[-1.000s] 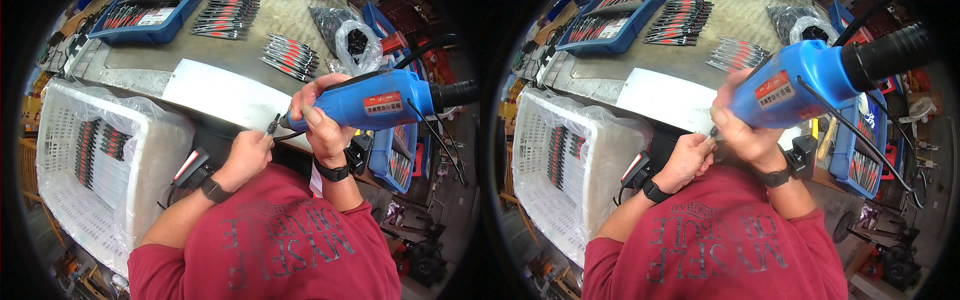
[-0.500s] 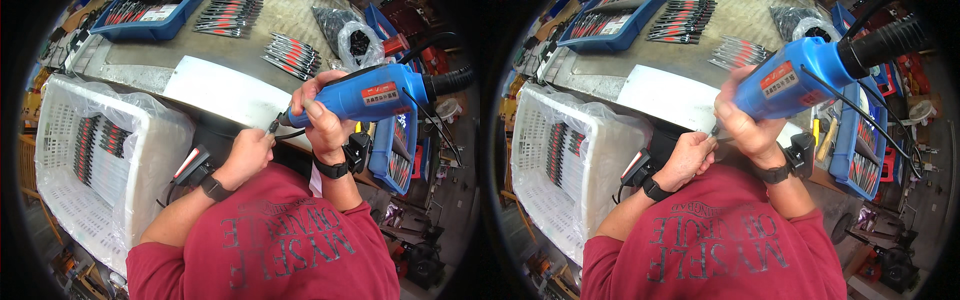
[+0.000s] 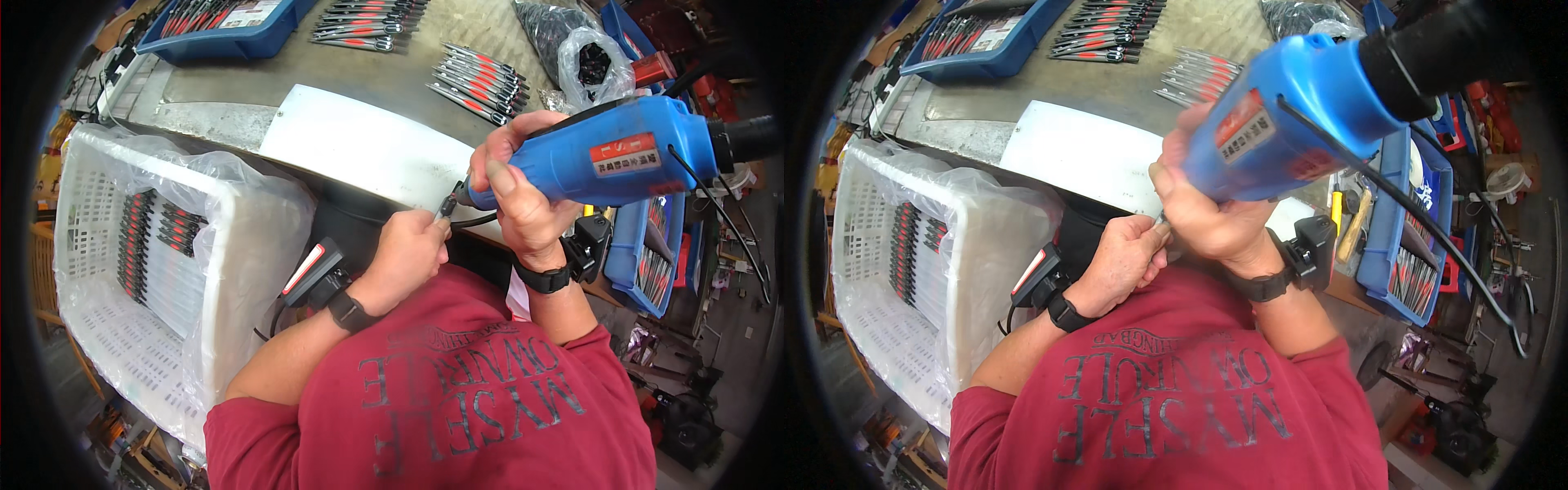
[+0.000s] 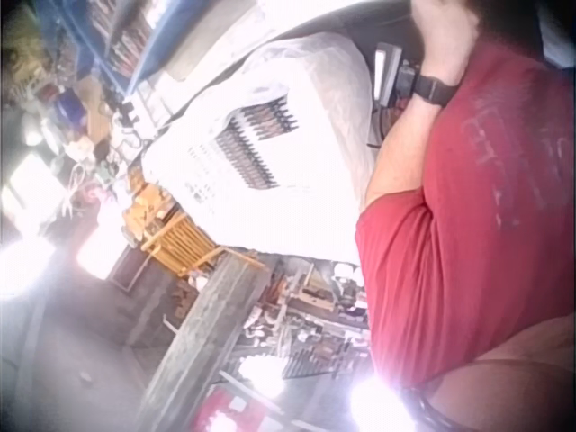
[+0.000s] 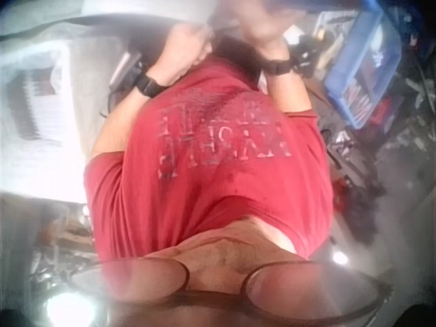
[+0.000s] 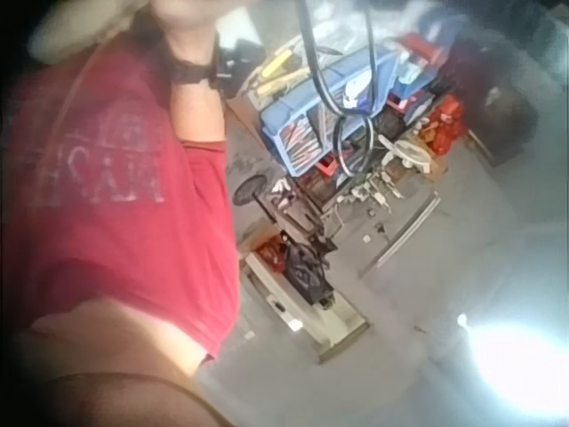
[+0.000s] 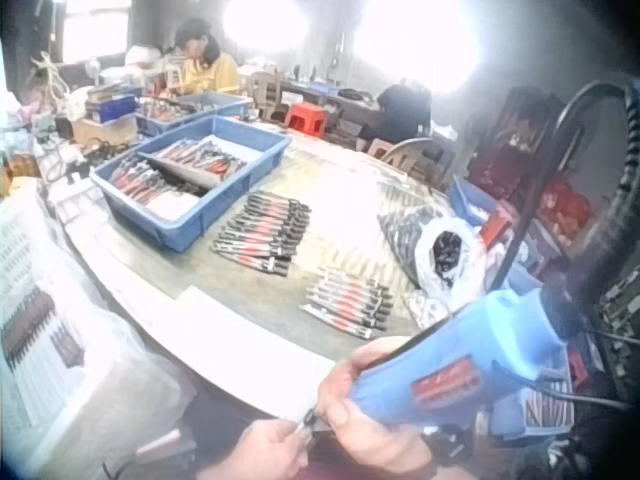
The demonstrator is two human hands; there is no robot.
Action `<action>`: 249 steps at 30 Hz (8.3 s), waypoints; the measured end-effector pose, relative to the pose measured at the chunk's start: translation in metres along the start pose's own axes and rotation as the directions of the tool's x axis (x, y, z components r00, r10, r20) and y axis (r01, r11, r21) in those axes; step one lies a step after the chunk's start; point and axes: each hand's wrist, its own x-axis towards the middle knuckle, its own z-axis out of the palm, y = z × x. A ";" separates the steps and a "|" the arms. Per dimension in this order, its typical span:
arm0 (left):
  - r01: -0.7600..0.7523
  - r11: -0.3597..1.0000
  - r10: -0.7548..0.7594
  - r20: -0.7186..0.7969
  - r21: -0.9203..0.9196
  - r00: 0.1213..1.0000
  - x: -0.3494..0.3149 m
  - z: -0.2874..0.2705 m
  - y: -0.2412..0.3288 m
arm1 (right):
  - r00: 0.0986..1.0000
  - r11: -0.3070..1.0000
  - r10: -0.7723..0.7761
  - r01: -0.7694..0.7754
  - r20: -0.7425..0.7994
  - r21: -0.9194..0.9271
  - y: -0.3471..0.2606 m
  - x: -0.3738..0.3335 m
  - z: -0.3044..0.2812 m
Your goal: The person repeatedly picks up a pen barrel from the table, uses a blue heat gun to apply heat to the tip, and places the barrel back on the table. This cycle is repeated for multiple pen barrels throughout the clip.
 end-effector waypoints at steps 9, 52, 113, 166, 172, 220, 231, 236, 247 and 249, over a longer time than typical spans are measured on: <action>-0.028 0.999 0.029 -0.015 0.025 0.999 0.003 -0.002 -0.006 | 0.991 0.982 -0.031 0.054 0.128 -0.180 0.009 0.009 0.011; -0.538 -0.399 0.633 0.648 0.743 0.425 0.118 0.006 0.079 | 0.920 0.820 0.033 0.197 -0.390 0.537 -0.018 -0.045 -0.098; -0.506 0.227 0.836 0.099 0.832 0.539 0.063 -0.027 0.082 | 0.929 0.867 0.020 0.168 -0.369 0.469 -0.010 -0.032 -0.094; 0.060 0.989 -0.066 0.036 0.138 0.997 -0.002 0.008 0.001 | 0.987 0.889 0.071 0.004 -0.146 0.458 -0.005 -0.022 -0.040; 0.043 0.990 -0.049 0.044 0.137 0.998 -0.001 0.007 0.001 | 0.985 0.895 0.074 0.004 -0.157 0.447 -0.003 -0.021 -0.038; 0.029 0.994 -0.034 0.040 0.109 0.999 -0.002 0.009 0.000 | 0.997 0.989 0.065 -0.059 -0.040 0.134 -0.015 -0.009 -0.016; 0.027 0.992 -0.030 0.024 0.126 0.999 -0.002 0.010 0.000 | 0.998 0.993 0.046 -0.042 -0.031 0.110 -0.011 -0.009 -0.013; 0.018 0.995 -0.021 0.024 0.094 1.000 0.000 0.009 -0.003 | 0.999 0.994 -0.049 0.048 -0.006 -0.096 -0.004 -0.008 -0.008; -0.027 1.000 0.027 0.031 -0.002 0.999 0.004 0.007 -0.011 | 0.993 0.967 -0.057 0.080 0.101 -0.243 0.008 0.005 -0.004; -0.023 1.000 0.024 0.042 -0.011 0.999 0.003 0.007 -0.010 | 0.994 0.960 -0.073 0.093 0.082 -0.265 0.008 0.008 -0.001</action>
